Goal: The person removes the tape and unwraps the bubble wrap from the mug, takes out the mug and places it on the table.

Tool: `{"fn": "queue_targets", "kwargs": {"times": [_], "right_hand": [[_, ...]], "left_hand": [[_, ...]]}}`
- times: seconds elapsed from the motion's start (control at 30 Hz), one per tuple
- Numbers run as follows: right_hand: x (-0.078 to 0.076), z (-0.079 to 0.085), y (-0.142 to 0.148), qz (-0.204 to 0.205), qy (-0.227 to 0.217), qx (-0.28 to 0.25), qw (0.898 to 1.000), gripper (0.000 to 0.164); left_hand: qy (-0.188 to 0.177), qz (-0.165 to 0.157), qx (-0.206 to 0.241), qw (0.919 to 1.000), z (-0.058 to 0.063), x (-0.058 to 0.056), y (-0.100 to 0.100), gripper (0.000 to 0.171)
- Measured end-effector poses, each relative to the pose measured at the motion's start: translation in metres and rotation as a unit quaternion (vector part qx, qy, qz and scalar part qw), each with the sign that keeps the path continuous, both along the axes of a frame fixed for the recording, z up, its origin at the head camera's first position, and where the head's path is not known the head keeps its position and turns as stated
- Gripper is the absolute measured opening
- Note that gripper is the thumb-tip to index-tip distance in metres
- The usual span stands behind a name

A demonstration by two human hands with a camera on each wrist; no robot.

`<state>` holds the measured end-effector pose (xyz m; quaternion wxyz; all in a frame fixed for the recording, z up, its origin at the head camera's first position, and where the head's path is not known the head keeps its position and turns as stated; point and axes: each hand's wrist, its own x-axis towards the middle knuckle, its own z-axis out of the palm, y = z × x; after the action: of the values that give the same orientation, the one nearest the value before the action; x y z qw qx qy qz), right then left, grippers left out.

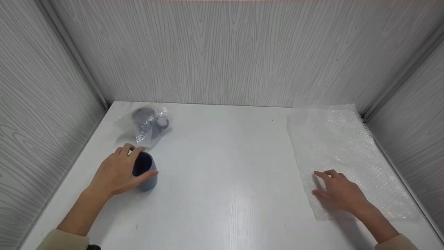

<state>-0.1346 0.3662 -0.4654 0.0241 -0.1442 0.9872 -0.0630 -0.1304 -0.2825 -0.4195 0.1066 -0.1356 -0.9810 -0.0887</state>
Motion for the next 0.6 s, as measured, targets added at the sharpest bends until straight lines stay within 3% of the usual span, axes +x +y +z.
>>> {"fn": "queue_targets", "kwargs": {"times": [0.17, 0.43, 0.6], "right_hand": [[0.000, 0.000, -0.001, -0.003, -0.001, 0.000, 1.000, 0.063], [0.000, -0.001, 0.001, -0.005, -0.002, 0.010, 1.000, 0.062], [0.000, -0.002, -0.001, -0.002, -0.002, 0.011, 1.000, 0.062]], "left_hand": [[-0.015, 0.003, 0.002, 0.9999, 0.017, -0.010, 0.005, 0.087], [-0.017, 0.022, -0.016, 0.9995, 0.041, -0.039, 0.022, 0.083], [-0.051, 0.043, -0.017, 0.9976, 0.055, -0.058, 0.031, 0.084]]}}
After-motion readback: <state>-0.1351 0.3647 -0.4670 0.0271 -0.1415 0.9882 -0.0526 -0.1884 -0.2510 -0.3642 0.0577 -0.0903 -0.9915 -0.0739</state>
